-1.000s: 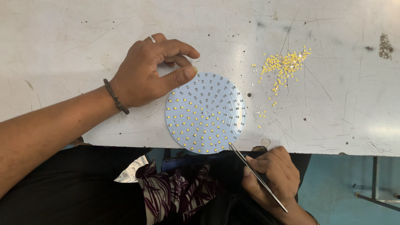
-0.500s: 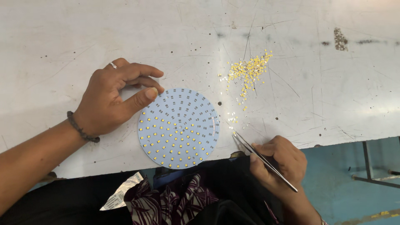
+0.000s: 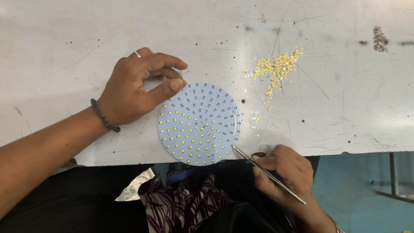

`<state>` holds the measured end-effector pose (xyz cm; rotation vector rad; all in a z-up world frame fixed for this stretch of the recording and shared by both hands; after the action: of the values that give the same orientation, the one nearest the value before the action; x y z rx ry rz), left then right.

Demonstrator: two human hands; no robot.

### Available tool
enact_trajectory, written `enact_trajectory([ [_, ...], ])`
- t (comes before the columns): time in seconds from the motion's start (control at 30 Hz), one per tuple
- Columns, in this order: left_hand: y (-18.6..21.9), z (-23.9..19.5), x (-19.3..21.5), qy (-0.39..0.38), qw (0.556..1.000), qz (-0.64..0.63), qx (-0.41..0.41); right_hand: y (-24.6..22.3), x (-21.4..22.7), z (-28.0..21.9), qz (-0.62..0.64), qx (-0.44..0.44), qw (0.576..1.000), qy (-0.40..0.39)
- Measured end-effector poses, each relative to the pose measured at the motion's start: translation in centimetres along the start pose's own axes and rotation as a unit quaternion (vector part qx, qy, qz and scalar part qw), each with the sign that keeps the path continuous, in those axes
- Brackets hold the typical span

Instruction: The person uses tweezers to pick up small yellow LED chips from a pile on the table and places them one by one into designated spots on a circular LED board. The board is held steady with the left hand while the right hand positions each chip.

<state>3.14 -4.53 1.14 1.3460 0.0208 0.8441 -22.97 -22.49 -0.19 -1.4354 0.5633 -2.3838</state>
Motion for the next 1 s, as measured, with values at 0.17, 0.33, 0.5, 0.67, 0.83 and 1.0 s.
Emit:
enact_trajectory([
  [0.17,0.2,0.0,0.0,0.001,1.000,0.004,-0.010,-0.5,-0.1,0.6,-0.004,0.013,1.000,-0.003],
  [0.33,-0.2,0.0,-0.1,0.002,1.000,-0.009,0.021,-0.7,-0.1,0.7,0.002,0.020,1.000,-0.001],
  [0.5,0.4,0.4,-0.1,-0.001,1.000,0.011,0.019,0.5,0.7,0.9,-0.010,-0.005,1.000,0.004],
  [0.67,0.3,0.2,-0.1,-0.002,1.000,-0.009,0.020,4.1,2.0,1.0,-0.071,-0.141,0.987,0.021],
  [0.83,0.0,0.2,-0.2,-0.004,0.999,-0.022,0.027,4.2,1.7,1.1,-0.050,-0.115,0.992,0.030],
  [1.0,-0.2,0.2,-0.2,0.000,0.997,-0.055,0.059,3.7,1.6,1.5,-0.042,-0.088,0.995,0.033],
])
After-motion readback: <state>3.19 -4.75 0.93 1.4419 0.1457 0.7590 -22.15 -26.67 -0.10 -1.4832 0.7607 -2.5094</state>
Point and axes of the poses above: each hand's wrist, its own z-axis towards the middle knuckle, its own x-axis out of the back of the hand, y = z × x, the point moved 6 cm from there along z, towards the middle knuckle, and after that the axes turned 15 degrees about -z, right-handed, at the moved point
